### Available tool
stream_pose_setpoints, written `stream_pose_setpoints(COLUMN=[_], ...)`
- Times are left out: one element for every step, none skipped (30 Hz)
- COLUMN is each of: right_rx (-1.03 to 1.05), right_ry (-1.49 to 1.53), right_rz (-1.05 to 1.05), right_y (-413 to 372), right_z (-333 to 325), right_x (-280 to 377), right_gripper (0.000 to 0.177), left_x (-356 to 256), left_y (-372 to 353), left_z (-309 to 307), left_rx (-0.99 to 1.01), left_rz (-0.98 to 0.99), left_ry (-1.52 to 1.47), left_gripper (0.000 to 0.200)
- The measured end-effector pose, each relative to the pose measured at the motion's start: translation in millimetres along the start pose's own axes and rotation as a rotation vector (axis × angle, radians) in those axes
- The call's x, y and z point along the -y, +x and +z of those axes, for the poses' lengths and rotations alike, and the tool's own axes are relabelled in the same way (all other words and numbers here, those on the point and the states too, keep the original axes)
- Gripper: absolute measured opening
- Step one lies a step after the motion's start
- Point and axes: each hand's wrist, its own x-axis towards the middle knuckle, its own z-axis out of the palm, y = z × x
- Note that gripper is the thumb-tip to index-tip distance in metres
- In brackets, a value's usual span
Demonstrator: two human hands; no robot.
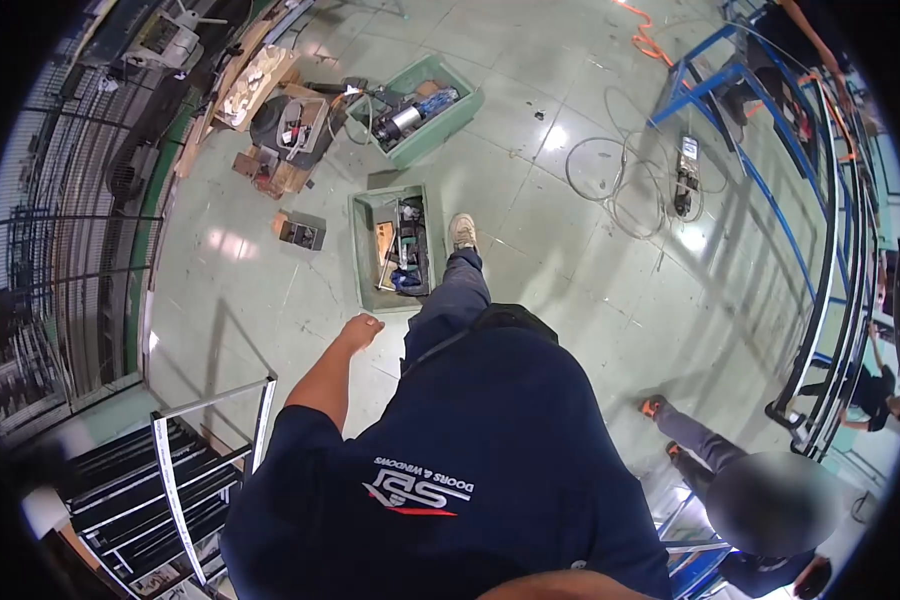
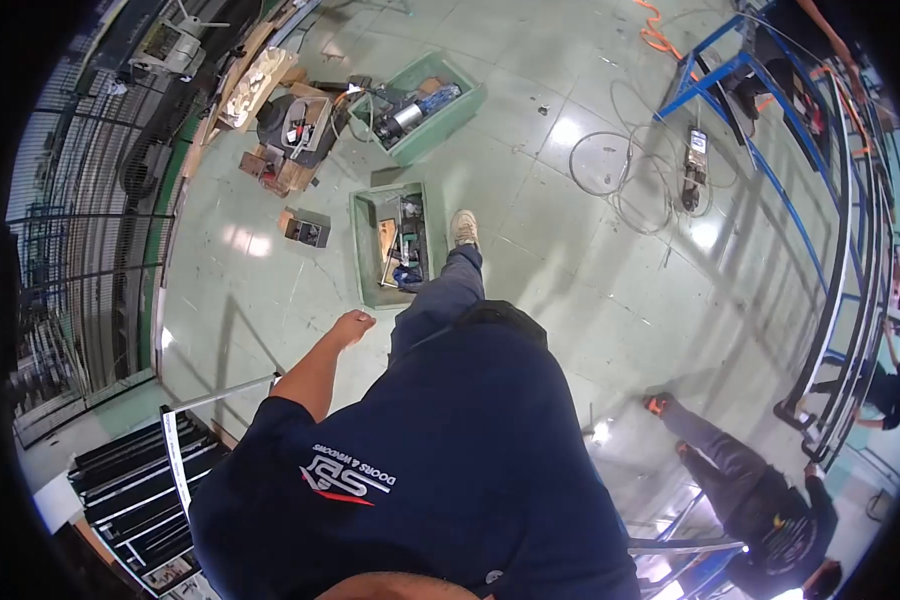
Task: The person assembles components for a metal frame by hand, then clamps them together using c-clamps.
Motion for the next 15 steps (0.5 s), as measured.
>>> stream_pose_setpoints(right_rx=[0.000,-0.001,-0.006,-0.001,0.016,0.023,-0.032,-0.177,-0.163,-0.150,-0.055,-0.076,-0.033,-0.021,0.037], right_ry=[0.008,0.036,0.082,0.134,0.210,0.302,0.380,0.260,0.283,0.309,0.471,0.575,0.633,0.788,0.877], right_rz=[-0.031,-0.063,-0.097,-0.132,-0.177,-0.198,-0.092,-0.229,-0.243,-0.254,-0.394,-0.434,-0.432,-0.487,-0.561], right_y=[-0.3,-2.2,-4.1,2.3,4.3,11.0,6.1,-23.7,-10.9,1.5,-14.6,-27.0,-51.2,-59.0,-64.7], right_z=[-0.3,-10.0,-19.0,-28.6,-41.5,-50.0,-63.7,-67.3,-83.1,-99.3,-102.8,-99.8,-99.0,-92.0,-93.0], right_x=[32.2,58.5,84.9,118.6,152.5,187.7,234.7,297.7,327.7,353.3,398.5,438.8,484.1,514.9,541.9], right_gripper=[0.033,0.033,0.033,0.033,0.033,0.034,0.031,0.025,0.025,0.025,0.027,0.025,0.022,0.020,0.025], left_x=[-3.8,-12.5,-25.4,-40.2,-60.7,-82.7,-104.3,-118.2,-128.6,-144.5,-165.8,-176.3,-197.4,-224.3,-256.9], left_y=[10.6,19.5,29.9,43.6,61.2,72.8,87.2,110.5,133.1,149.9,167.1,189.6,208.8,216.6,220.1], left_z=[-4.5,-13.8,-29.2,-44.5,-55.8,-70.6,-87.4,-99.9,-112.1,-131.1,-144.2,-156.6,-166.3,-180.8,-190.0], left_rx=[-0.020,-0.003,0.008,0.020,-0.025,-0.047,-0.075,-0.120,-0.164,-0.163,-0.150,-0.138,-0.146,-0.166,-0.169], left_rz=[0.016,0.009,0.086,0.164,0.040,0.021,0.000,0.070,0.134,0.153,0.186,0.280,0.335,0.362,0.378], left_ry=[0.049,0.041,0.056,0.070,0.057,-0.036,-0.128,-0.110,-0.091,-0.038,0.016,0.093,0.148,0.130,0.050], left_gripper=[0.043,0.043,0.043,0.043,0.042,0.041,0.041,0.039,0.038,0.035,0.032,0.026,0.028,0.030,0.033])
